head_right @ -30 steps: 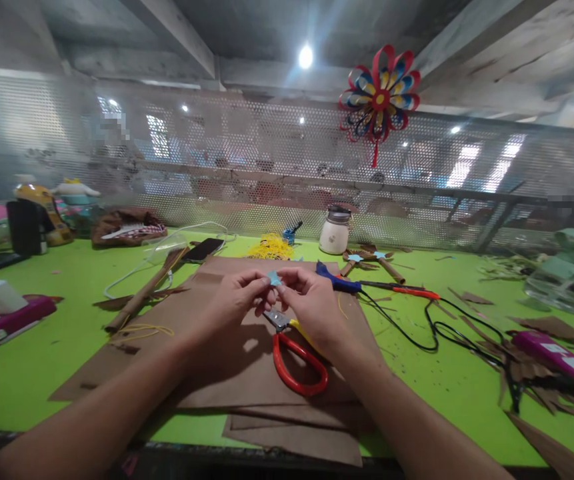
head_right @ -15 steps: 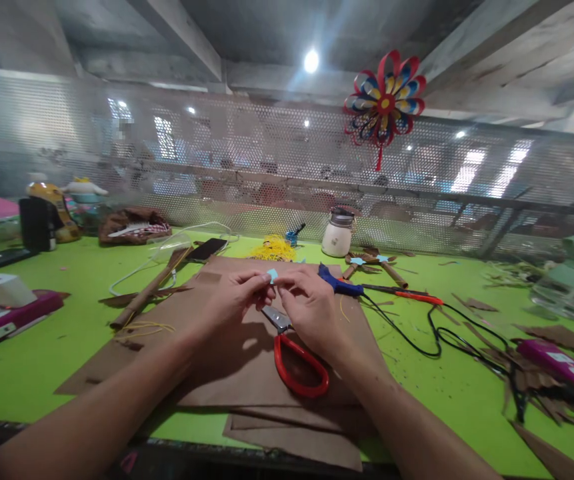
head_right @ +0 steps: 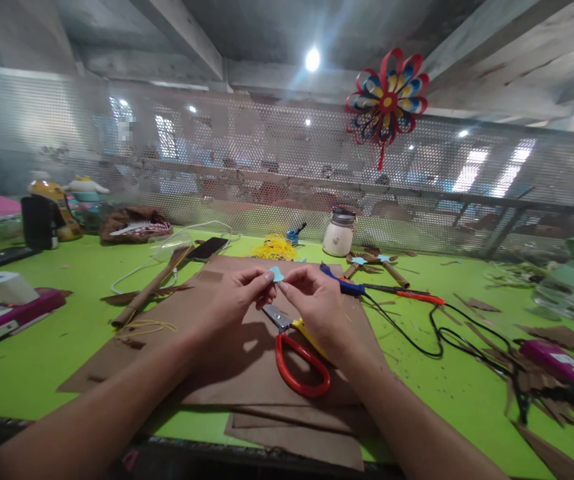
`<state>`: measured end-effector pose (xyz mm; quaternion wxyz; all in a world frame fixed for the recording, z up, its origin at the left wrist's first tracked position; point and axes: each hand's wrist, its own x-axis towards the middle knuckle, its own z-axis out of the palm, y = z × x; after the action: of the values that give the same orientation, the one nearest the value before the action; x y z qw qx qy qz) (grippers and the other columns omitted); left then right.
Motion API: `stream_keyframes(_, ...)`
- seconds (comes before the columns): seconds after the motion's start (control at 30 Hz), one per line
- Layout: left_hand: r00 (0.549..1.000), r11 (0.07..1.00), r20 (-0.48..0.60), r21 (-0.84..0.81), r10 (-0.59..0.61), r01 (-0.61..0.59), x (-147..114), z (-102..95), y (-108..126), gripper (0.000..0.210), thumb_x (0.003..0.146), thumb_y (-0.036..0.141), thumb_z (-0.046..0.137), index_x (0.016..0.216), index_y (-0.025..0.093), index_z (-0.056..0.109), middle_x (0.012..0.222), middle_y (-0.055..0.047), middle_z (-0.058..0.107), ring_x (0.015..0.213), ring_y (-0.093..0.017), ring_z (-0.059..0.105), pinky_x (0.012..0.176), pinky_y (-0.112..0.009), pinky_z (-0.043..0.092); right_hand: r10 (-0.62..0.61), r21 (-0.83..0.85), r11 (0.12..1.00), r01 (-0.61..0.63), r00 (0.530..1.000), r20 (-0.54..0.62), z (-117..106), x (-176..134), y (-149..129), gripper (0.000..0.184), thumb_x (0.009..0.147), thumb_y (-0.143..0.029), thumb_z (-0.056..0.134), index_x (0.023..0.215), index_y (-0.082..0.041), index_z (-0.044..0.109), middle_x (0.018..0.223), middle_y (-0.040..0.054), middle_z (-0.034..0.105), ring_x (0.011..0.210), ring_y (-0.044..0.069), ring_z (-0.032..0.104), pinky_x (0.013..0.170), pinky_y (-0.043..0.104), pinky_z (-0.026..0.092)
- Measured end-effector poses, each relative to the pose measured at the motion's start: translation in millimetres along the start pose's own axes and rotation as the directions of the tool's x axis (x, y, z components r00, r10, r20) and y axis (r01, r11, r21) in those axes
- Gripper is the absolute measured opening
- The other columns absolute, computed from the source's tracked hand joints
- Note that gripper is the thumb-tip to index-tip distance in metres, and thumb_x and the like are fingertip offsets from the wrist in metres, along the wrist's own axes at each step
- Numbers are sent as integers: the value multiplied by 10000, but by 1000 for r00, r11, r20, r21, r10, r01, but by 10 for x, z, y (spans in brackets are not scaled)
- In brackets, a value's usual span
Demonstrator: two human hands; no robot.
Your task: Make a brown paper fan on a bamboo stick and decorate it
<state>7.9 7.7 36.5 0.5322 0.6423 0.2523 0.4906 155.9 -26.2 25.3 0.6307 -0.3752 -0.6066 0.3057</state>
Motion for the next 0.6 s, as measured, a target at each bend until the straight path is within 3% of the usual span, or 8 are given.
stream_keyframes(0.23,1000,1000,-2,-12,-11,11,-4,4,-15,222,730,345,673,699,133,616,623,-1,575,549,-85,473,526,-224,354,150,290,945,-150,988,22,19,11,-52,253,641,-195,763,848,-170,619,721,-1,632,629,115,554,614,267,429)
stream_keyframes(0.37,996,982,32,-165,-83,87,27,-23,-53,220,690,326,718,712,135,611,652,-8,588,588,-98,508,553,-232,351,263,399,877,-266,963,62,23,16,-66,361,607,-173,782,939,-172,639,718,-1,648,603,107,556,599,262,424)
stream_keyframes(0.47,986,949,63,-270,-152,163,46,-46,-76,225,674,313,737,716,130,613,642,-8,585,600,-98,517,565,-231,339,289,413,857,-310,950,113,11,26,-54,288,600,-181,784,868,-156,683,752,18,661,621,104,553,623,272,436)
stream_keyframes(0.6,984,935,71,-308,-163,177,52,-64,-78,229,664,290,753,706,108,621,630,-12,580,580,-83,498,563,-227,329,294,402,852,-336,942,165,-7,38,-38,203,626,-229,776,801,-149,711,730,30,669,624,109,567,655,288,457)
